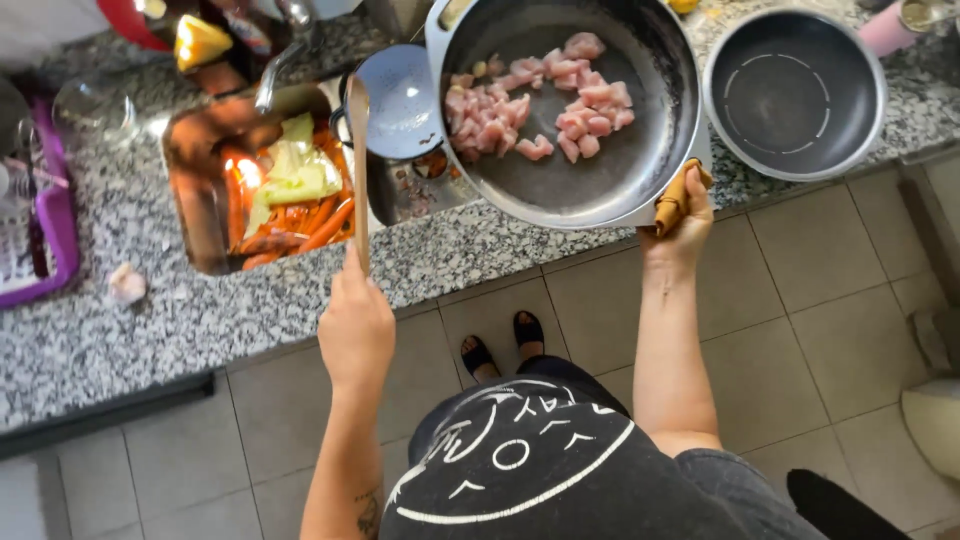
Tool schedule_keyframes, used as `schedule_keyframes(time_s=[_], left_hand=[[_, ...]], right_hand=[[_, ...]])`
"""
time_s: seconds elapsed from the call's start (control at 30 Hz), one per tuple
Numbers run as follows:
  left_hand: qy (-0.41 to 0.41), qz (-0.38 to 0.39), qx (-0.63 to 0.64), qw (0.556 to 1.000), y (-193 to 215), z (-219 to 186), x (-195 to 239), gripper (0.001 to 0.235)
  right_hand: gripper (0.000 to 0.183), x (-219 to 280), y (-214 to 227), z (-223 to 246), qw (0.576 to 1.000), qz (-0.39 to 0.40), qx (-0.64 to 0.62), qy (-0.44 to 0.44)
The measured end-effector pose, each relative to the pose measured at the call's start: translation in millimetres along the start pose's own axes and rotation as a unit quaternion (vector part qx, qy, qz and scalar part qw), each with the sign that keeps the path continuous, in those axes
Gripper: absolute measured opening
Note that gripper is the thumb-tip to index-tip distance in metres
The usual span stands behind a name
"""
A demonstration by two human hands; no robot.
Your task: The person peels garlic cloves using a knife and drops them into a frying pan on the stove. They then pour oil into the pan, add diced meat from a container, and stir the ingredients with a wooden spoon.
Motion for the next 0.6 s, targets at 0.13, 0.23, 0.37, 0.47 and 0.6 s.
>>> schedule_keyframes(time_s=[0.13,0.23,0.37,0.47,0.6], left_hand=[[0.015,0.032,0.028,0.999,-21.4,7.5,3.7,0.046],[0.032,0.044,0.026,0.998,-37.9,10.7,5.7,0.046],[0.019,0.043,0.024,0.999,-37.7,-20.3,13.1,0.046],[0.048,0.078,0.099,0.991,-45.5,-66.8,10.8,0.049],[0.011,0.082,0.158,0.984,-40.3,-186.7,6.5,0.049]], right_hand=[[0.004,28.3,-5.6,15.8,0.998,-0.023,0.044,0.041],[0.009,34.2,14.2,29.6,0.999,-0.047,-0.012,0.018],[0.008,61.3,24.4,81.6,0.996,-0.069,-0.044,0.026],[0.021,85.5,27.0,151.5,0.992,-0.054,-0.051,0.104],[0.014,100.7,81.3,263.0,0.979,-0.078,-0.051,0.180]])
Point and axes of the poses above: each hand's wrist, its own x-axis away from the middle knuckle, its own y-axis out of the back of the hand, z = x × y, the point moved 10 cm from there along -x, towards the middle knuckle, and after that the axes turned 3 degrees about -y, right-handed, at the moved point
